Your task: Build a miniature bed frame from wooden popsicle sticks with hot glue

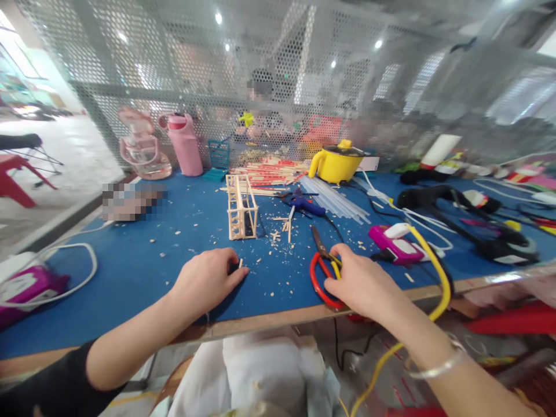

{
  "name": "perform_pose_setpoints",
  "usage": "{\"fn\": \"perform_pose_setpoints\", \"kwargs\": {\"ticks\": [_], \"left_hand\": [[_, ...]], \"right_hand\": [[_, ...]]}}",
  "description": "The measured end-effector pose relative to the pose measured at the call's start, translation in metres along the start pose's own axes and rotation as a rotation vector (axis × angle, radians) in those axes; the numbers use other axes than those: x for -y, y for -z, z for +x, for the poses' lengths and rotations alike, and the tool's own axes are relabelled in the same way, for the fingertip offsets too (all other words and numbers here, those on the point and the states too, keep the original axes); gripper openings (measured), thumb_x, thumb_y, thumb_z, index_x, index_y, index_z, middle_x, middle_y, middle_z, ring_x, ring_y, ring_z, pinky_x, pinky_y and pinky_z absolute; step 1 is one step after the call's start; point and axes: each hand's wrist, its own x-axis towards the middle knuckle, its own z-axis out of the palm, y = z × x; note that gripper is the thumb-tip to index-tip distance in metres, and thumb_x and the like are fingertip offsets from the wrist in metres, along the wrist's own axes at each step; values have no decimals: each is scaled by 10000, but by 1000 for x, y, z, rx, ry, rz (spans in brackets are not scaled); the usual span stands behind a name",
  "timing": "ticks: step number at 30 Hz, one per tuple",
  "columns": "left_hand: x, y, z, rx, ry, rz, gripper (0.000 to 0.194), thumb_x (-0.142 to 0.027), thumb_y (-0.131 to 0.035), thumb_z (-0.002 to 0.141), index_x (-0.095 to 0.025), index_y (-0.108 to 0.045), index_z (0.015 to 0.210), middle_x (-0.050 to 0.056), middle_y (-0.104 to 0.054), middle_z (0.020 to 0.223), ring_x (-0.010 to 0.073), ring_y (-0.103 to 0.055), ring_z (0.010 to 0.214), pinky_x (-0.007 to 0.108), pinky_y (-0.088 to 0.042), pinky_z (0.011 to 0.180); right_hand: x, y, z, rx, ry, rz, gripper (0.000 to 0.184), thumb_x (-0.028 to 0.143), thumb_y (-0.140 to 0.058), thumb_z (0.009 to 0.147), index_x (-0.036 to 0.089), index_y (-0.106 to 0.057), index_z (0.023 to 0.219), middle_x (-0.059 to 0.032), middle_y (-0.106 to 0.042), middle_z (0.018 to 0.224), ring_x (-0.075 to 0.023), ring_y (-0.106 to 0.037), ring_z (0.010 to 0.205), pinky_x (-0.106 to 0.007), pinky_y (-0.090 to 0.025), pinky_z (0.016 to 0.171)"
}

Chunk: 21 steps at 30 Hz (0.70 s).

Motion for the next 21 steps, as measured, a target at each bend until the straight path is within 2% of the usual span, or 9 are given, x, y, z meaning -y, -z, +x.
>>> {"fn": "perform_pose_setpoints", "kwargs": {"ticks": [4, 7, 9, 12, 14, 16, 18, 19, 21], "left_hand": [[2, -1, 5, 18, 8, 17, 299, -381, -425, 890, -213, -671, 866, 68, -726, 853, 243, -677, 786, 318, -483, 644], [1, 0, 7, 23, -14, 55, 316, -351, -405, 907, -186, -672, 875, 97, -723, 868, 266, -684, 801, 350, -505, 665], [-8, 3, 8, 29, -36, 92, 316, -317, -405, 913, -145, -667, 871, 136, -712, 862, 294, -687, 799, 385, -517, 671], [-37, 8, 14, 51, -86, 125, 268, -220, -411, 910, -112, -656, 910, 162, -694, 881, 294, -692, 801, 388, -528, 675], [-63, 8, 27, 74, -131, 122, 267, -112, -392, 899, -125, -649, 968, 143, -685, 931, 253, -689, 852, 346, -530, 714], [-86, 4, 48, 90, -145, 115, 260, -99, -404, 907, -131, -640, 1011, 127, -670, 991, 222, -666, 931, 326, -524, 775], [-102, -4, 73, 107, -104, 118, 239, -226, -500, 914, -124, -602, 1104, 119, -633, 1089, 213, -631, 977, 367, -524, 820], [-105, -8, 85, 120, -72, 124, 329, -319, -557, 890, -137, -565, 1164, 106, -600, 1155, 209, -611, 986, 410, -526, 828], [-107, -16, 104, 131, -20, 131, 371, -338, -569, 882, -141, -547, 1195, 112, -577, 1194, 218, -598, 1010, 425, -520, 842]], "right_hand": [[-25, -7, -28, 1, -21, 241, 530, 291, -526, 726, 169, -428, 1233, 52, -536, 555, -155, -503, 485, -262, -324, 486], [-36, -13, -36, 92, -34, 408, 586, 379, -545, 756, 161, -394, 1278, 54, -511, 548, -152, -474, 459, -267, -319, 458], [-38, -16, -36, 109, -28, 414, 617, 406, -561, 757, 160, -393, 1298, 55, -502, 542, -159, -482, 475, -271, -326, 466], [-35, -20, -32, 35, -9, 372, 561, 395, -536, 779, 173, -429, 1282, 62, -465, 530, -165, -489, 497, -277, -340, 487], [-32, -22, -30, -15, -6, 371, 517, 393, -518, 791, 188, -448, 1261, 58, -467, 545, -164, -498, 502, -278, -349, 493], [-29, -24, -28, -56, -8, 373, 488, 396, -512, 794, 201, -461, 1238, 50, -494, 569, -165, -512, 507, -277, -353, 499], [-26, -26, -30, -78, -15, 384, 470, 399, -506, 796, 211, -464, 1225, 41, -525, 586, -169, -530, 515, -276, -351, 503], [-26, -27, -31, -79, -17, 393, 463, 395, -500, 799, 216, -462, 1224, 38, -536, 591, -171, -537, 518, -275, -348, 505], [-26, -27, -33, -74, -20, 412, 461, 383, -488, 803, 229, -451, 1236, 31, -563, 613, -176, -553, 532, -275, -349, 514]]}}
